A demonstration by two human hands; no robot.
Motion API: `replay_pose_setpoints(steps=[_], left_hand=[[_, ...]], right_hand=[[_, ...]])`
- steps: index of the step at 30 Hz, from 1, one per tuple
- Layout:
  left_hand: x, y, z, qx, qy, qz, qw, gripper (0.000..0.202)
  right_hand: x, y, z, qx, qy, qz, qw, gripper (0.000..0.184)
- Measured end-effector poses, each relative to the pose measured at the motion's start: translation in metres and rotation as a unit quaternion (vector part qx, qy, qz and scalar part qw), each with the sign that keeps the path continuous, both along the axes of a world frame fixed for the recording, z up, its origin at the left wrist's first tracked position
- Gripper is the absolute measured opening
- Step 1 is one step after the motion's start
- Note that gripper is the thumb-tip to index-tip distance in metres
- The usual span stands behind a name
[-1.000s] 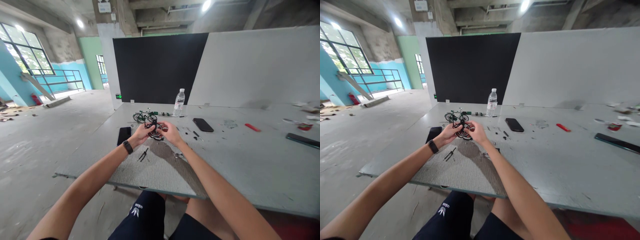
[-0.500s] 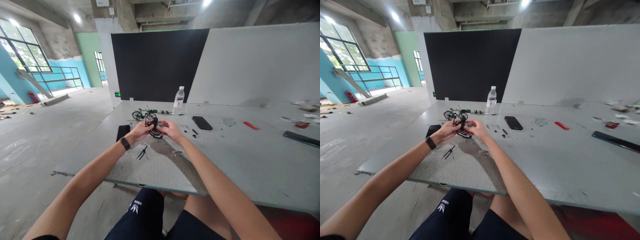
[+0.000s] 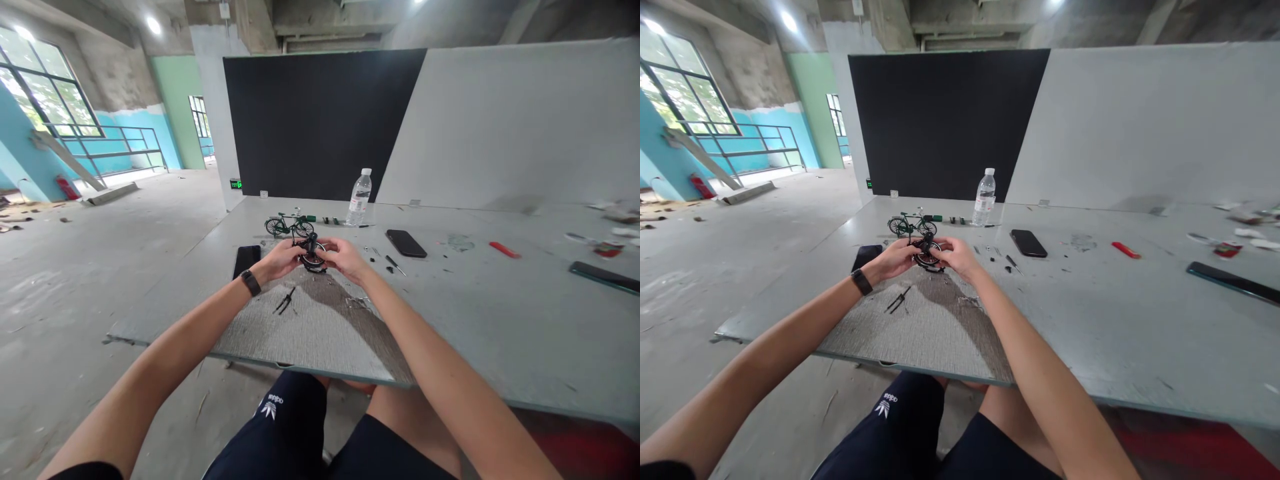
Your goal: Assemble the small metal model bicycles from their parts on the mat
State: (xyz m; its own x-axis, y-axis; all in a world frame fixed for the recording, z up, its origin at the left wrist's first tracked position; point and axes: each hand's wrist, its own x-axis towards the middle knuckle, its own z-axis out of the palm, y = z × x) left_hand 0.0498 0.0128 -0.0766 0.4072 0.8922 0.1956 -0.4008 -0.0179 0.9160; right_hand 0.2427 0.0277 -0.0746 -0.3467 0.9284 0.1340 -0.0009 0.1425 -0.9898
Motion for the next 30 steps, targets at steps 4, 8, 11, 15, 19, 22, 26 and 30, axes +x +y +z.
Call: replay_pose_setpoints(steps=[4,8,11,15,19,22,26,30], left_hand=[[0.000,0.000,0.000,-0.004,-0.013,0.000,1.000,0.019],[-0.001,0.001,-0.003,-0.024,-0.021,0.016,0.999,0.008],[-0.002,0.003,-0.007,-0.011,-0.018,0.026,0.999,0.016],[-0.004,0.004,-0.010,0.006,-0.013,0.028,0.999,0.020],[-0.003,0.003,-0.010,0.014,-0.019,0.035,0.999,0.020],[-0.003,0.003,-0.010,0.001,-0.017,0.049,0.999,0.019],[-0.003,0.001,-0.009,-0.018,-0.009,0.077,0.997,0.021],[-0.003,-0.002,-0.006,-0.007,0.005,0.090,0.996,0.026]], right_hand=[[0.001,-0.002,0.000,-0.003,0.001,0.014,1.000,0.042],[0.000,-0.003,0.001,0.005,0.006,-0.002,1.000,0.044],[-0.001,-0.003,0.002,0.002,0.013,-0.001,1.000,0.037],[-0.001,-0.005,0.004,-0.006,0.011,0.010,1.000,0.026],[-0.001,-0.005,0.005,-0.002,0.001,0.007,1.000,0.024],[-0.001,-0.005,0.005,0.002,-0.002,0.009,1.000,0.026],[-0.001,-0.004,0.004,0.013,-0.003,0.014,1.000,0.033],[0.000,-0.002,0.002,0.027,-0.010,0.021,0.999,0.038]])
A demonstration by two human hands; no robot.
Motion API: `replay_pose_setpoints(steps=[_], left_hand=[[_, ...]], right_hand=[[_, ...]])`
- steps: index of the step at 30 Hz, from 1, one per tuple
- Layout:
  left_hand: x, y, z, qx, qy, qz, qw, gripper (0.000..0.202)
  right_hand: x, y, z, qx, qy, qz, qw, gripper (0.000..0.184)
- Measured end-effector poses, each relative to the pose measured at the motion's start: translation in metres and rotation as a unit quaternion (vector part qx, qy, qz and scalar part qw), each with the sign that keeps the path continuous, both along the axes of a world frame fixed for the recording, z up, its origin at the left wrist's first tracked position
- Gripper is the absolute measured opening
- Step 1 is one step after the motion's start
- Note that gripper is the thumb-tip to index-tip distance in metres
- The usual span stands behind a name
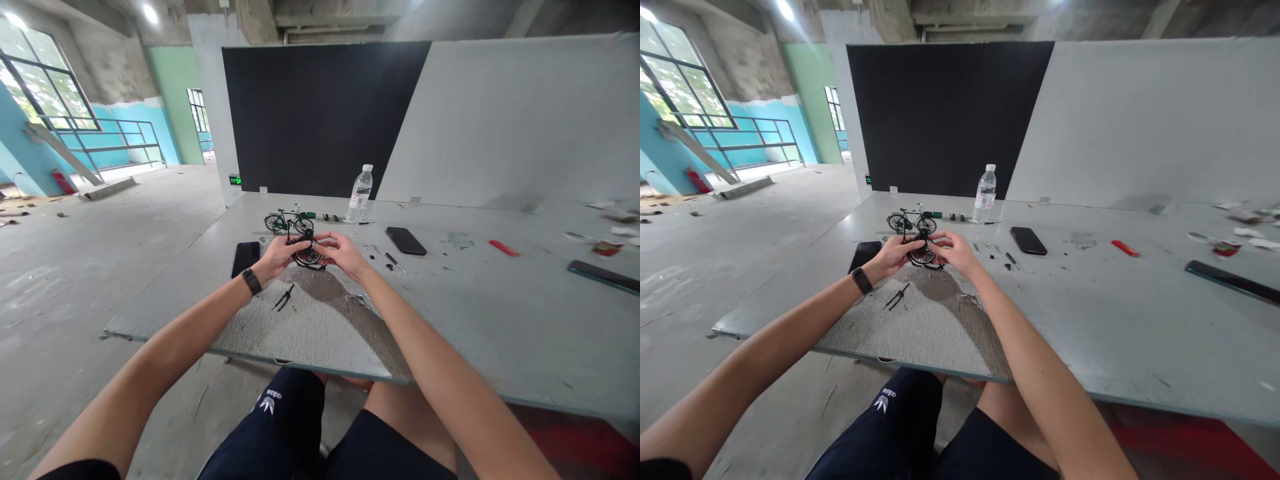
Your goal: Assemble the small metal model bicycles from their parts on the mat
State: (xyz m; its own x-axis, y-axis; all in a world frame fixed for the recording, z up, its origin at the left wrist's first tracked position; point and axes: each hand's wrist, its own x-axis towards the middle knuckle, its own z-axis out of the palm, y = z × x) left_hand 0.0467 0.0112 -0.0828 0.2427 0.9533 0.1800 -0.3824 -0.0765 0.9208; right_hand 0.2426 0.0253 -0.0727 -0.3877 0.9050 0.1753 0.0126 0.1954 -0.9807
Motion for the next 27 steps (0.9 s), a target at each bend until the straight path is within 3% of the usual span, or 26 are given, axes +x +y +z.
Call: replay_pose_setpoints(steps=[6,12,27], left_hand=[[0.0027,-0.0006,-0.0008,0.010,0.029,0.031,0.999,0.027],[0.0085,0.0007,-0.0038,0.018,0.000,0.069,0.997,0.024],[0.0096,-0.0018,-0.0029,0.015,-0.014,0.074,0.997,0.026]], right_hand=[[0.0009,0.0024,-0.0011,0.026,-0.024,0.000,0.999,0.044],[-0.0028,-0.0017,0.0013,0.044,-0.019,0.005,0.999,0.050],[-0.0019,-0.0051,0.0060,0.058,-0.030,0.018,0.998,0.050]])
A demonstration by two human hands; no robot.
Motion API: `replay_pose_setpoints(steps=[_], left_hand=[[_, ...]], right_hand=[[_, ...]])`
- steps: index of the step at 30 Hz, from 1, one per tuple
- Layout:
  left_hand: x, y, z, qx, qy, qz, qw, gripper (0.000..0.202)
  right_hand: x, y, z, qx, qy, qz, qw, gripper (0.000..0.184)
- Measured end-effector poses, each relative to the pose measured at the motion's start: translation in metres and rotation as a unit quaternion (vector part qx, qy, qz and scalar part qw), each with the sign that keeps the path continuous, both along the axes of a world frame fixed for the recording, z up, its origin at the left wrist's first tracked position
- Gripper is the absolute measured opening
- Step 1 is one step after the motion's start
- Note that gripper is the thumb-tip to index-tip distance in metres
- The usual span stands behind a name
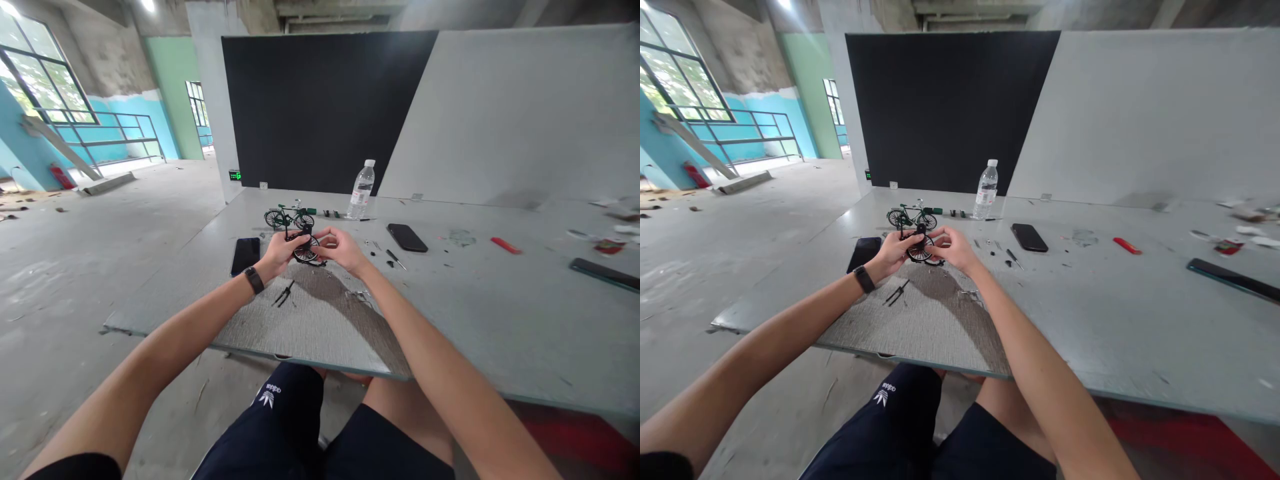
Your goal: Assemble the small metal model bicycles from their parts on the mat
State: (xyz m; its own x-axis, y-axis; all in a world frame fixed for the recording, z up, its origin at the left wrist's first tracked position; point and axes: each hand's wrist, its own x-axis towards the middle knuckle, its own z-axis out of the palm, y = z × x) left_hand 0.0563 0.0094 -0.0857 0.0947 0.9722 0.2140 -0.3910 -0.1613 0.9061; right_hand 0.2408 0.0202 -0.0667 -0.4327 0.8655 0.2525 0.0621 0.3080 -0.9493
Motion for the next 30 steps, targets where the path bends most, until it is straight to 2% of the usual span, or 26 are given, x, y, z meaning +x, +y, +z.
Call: replay_pose_setpoints(steps=[9,16,30], left_hand=[[0.0007,-0.0040,0.0034,-0.016,-0.008,-0.009,1.000,0.032],[-0.0008,-0.0052,0.0044,0.004,0.007,-0.014,1.000,0.031],[-0.0001,-0.0057,0.0046,0.013,0.024,0.014,1.000,0.030]], right_hand=[[0.0000,0.0015,-0.0007,0.011,-0.004,0.005,1.000,0.048],[0.0007,-0.0007,0.0016,0.004,-0.007,-0.004,1.000,0.048],[0.0025,0.0022,-0.0001,-0.002,-0.003,0.011,1.000,0.047]])
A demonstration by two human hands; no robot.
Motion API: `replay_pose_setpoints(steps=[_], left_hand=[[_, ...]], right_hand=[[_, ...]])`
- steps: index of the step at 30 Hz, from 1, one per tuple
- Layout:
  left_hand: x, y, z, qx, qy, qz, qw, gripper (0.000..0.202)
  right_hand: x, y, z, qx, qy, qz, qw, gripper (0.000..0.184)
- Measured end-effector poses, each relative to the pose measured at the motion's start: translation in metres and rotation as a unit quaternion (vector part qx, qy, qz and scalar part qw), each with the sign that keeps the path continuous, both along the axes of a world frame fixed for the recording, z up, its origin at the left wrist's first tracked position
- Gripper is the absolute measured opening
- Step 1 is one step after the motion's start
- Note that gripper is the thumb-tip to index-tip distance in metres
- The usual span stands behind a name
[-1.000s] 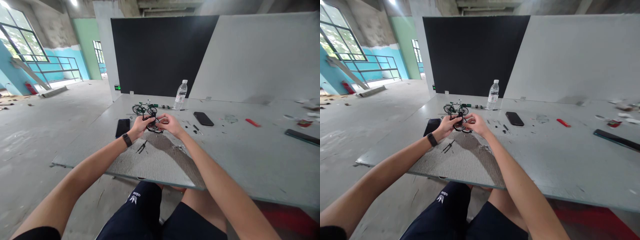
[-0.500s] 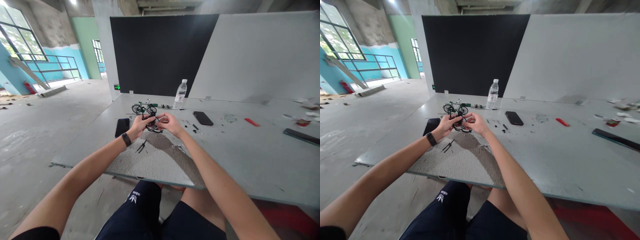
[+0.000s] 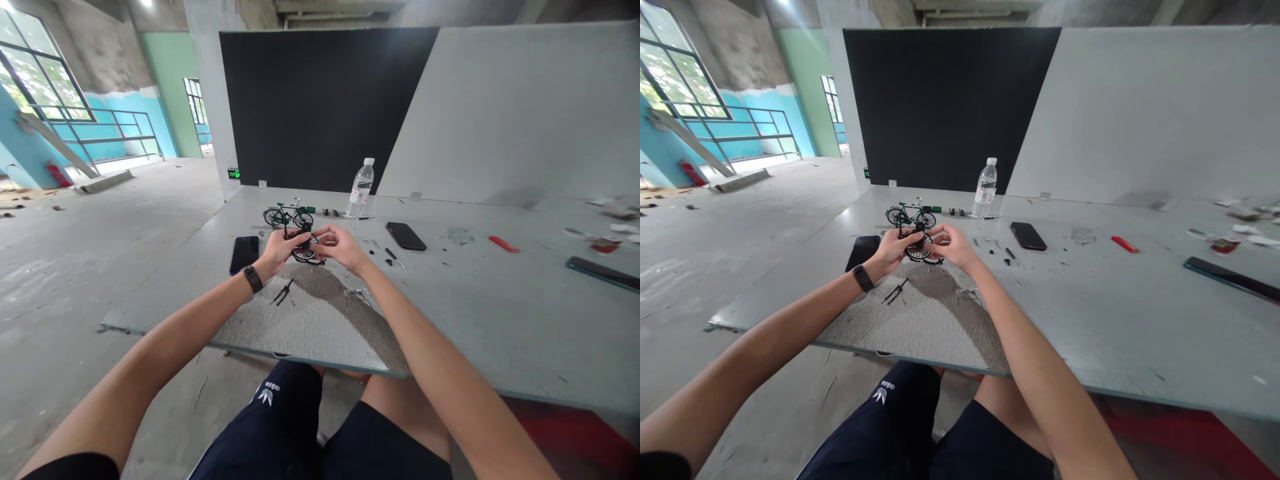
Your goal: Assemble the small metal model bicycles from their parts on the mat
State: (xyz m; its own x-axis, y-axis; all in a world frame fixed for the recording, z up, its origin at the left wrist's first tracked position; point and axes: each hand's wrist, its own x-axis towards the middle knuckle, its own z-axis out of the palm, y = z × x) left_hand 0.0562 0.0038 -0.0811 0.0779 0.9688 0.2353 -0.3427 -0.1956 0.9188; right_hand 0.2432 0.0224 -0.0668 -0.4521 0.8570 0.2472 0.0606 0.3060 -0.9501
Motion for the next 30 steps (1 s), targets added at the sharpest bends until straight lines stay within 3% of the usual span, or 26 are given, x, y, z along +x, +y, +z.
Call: replay_pose_setpoints(steps=[30], left_hand=[[0.0004,-0.0002,-0.0010,-0.002,-0.002,0.010,1.000,0.028]], right_hand=[[-0.0006,-0.0007,0.0004,0.007,-0.007,-0.007,1.000,0.047]])
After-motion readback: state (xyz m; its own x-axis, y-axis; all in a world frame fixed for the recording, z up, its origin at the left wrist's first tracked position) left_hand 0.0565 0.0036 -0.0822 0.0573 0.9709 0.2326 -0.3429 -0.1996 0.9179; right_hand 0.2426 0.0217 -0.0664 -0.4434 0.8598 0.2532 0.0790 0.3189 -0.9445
